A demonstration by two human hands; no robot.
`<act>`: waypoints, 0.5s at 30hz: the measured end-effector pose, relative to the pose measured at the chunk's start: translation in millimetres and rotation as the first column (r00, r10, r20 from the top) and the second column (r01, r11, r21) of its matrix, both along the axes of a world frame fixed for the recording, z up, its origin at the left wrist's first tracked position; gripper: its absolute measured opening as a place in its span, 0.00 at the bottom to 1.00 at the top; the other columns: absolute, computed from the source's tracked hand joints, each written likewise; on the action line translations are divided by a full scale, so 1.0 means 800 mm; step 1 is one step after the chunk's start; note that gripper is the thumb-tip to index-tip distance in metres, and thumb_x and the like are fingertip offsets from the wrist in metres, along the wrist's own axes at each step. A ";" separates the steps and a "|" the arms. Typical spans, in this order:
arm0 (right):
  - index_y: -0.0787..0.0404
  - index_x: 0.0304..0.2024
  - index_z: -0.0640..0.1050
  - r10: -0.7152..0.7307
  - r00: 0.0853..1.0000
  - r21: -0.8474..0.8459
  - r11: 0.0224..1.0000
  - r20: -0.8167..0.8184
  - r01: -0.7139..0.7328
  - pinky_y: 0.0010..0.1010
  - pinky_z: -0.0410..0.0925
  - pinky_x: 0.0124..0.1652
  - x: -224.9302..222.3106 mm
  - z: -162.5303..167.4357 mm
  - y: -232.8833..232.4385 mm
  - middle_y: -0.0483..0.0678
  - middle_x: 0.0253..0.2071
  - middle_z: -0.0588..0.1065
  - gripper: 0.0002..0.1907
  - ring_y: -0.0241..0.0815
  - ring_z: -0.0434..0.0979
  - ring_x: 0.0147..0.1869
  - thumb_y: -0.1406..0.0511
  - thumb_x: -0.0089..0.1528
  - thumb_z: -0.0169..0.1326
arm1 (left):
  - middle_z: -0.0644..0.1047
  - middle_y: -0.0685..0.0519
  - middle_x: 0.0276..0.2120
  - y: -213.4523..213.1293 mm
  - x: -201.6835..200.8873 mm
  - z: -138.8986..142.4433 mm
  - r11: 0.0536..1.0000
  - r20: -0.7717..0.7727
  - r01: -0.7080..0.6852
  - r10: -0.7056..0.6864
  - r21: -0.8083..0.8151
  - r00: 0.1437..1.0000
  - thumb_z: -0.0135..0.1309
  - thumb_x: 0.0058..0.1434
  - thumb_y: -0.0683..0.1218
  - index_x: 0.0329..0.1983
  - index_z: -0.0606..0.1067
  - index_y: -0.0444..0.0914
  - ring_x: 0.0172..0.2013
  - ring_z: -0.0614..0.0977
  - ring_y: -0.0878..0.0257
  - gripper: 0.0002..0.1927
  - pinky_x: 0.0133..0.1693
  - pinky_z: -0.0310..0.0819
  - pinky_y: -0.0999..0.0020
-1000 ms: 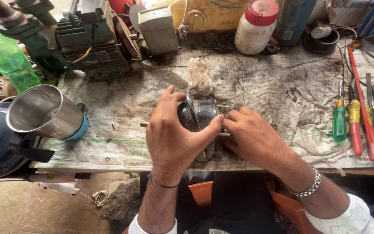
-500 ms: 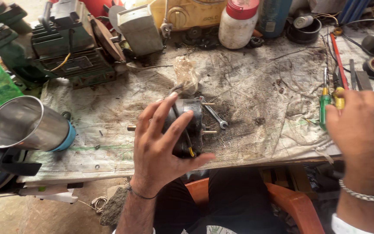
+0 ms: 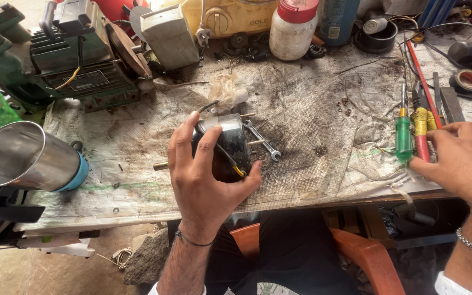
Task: The person holds a small electric motor on a workbench and unscrews fasteners on its housing using a spanner and screwdriver. They then pry at the motor with a screwdriver, use pliers on the shaft end, and finally pull off the end cover to expose the rotor and windings.
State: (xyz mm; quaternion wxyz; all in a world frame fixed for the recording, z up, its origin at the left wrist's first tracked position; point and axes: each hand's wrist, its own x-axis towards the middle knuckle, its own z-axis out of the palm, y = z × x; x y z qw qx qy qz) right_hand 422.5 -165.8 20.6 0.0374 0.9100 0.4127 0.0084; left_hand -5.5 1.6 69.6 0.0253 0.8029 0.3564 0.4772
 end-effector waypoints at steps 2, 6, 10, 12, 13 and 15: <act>0.61 0.60 0.79 -0.027 1.000 -0.027 0.999 -0.001 0.027 0.43 0.80 0.41 -0.001 0.001 0.002 0.62 0.59 0.69 0.34 0.54 0.82 0.38 0.52 0.55 0.65 | 0.67 0.38 0.65 -0.002 -0.001 -0.001 1.000 -0.006 0.007 -0.007 -0.004 1.000 0.72 0.46 0.58 0.54 0.76 0.38 0.66 0.69 0.41 0.35 0.67 0.68 0.38; 0.67 0.51 0.81 -0.039 0.992 0.191 0.981 0.117 0.016 0.45 0.75 0.43 0.005 -0.017 -0.004 0.64 0.52 0.71 0.24 0.54 0.79 0.43 0.57 0.58 0.64 | 0.67 0.38 0.64 -0.004 -0.002 -0.003 1.000 -0.034 -0.010 0.010 -0.018 0.999 0.72 0.46 0.59 0.54 0.76 0.38 0.66 0.69 0.41 0.36 0.66 0.68 0.37; 0.77 0.51 0.74 -0.009 0.934 0.546 0.809 -0.357 0.216 0.40 0.71 0.31 0.045 -0.051 -0.012 0.66 0.35 0.79 0.20 0.48 0.78 0.32 0.62 0.68 0.56 | 0.67 0.38 0.64 -0.002 -0.002 -0.002 1.000 -0.031 0.002 -0.002 -0.012 1.000 0.72 0.47 0.60 0.54 0.75 0.38 0.66 0.68 0.41 0.36 0.66 0.67 0.37; 0.72 0.53 0.71 0.129 0.830 0.660 0.676 -0.543 0.327 0.33 0.71 0.26 0.070 -0.069 -0.019 0.56 0.35 0.76 0.19 0.42 0.75 0.28 0.64 0.65 0.52 | 0.66 0.38 0.65 -0.002 -0.002 -0.002 1.000 -0.021 0.007 -0.007 -0.010 1.000 0.72 0.47 0.60 0.54 0.75 0.39 0.67 0.68 0.40 0.36 0.66 0.66 0.36; 0.70 0.54 0.69 0.211 0.762 0.695 0.602 -0.613 0.392 0.30 0.70 0.23 0.082 -0.075 -0.023 0.51 0.36 0.74 0.19 0.39 0.73 0.27 0.64 0.64 0.50 | 0.66 0.38 0.65 -0.002 -0.002 -0.003 1.000 -0.021 0.007 -0.007 -0.014 1.000 0.72 0.47 0.60 0.55 0.75 0.39 0.67 0.68 0.40 0.36 0.67 0.66 0.36; 0.72 0.51 0.69 0.332 0.745 0.762 0.547 -0.578 0.347 0.29 0.68 0.30 0.095 -0.086 -0.037 0.54 0.35 0.73 0.14 0.40 0.74 0.32 0.69 0.65 0.47 | 0.65 0.38 0.66 -0.002 -0.003 -0.004 1.000 -0.021 0.010 -0.011 -0.023 1.000 0.71 0.47 0.61 0.55 0.75 0.39 0.67 0.68 0.41 0.36 0.67 0.66 0.36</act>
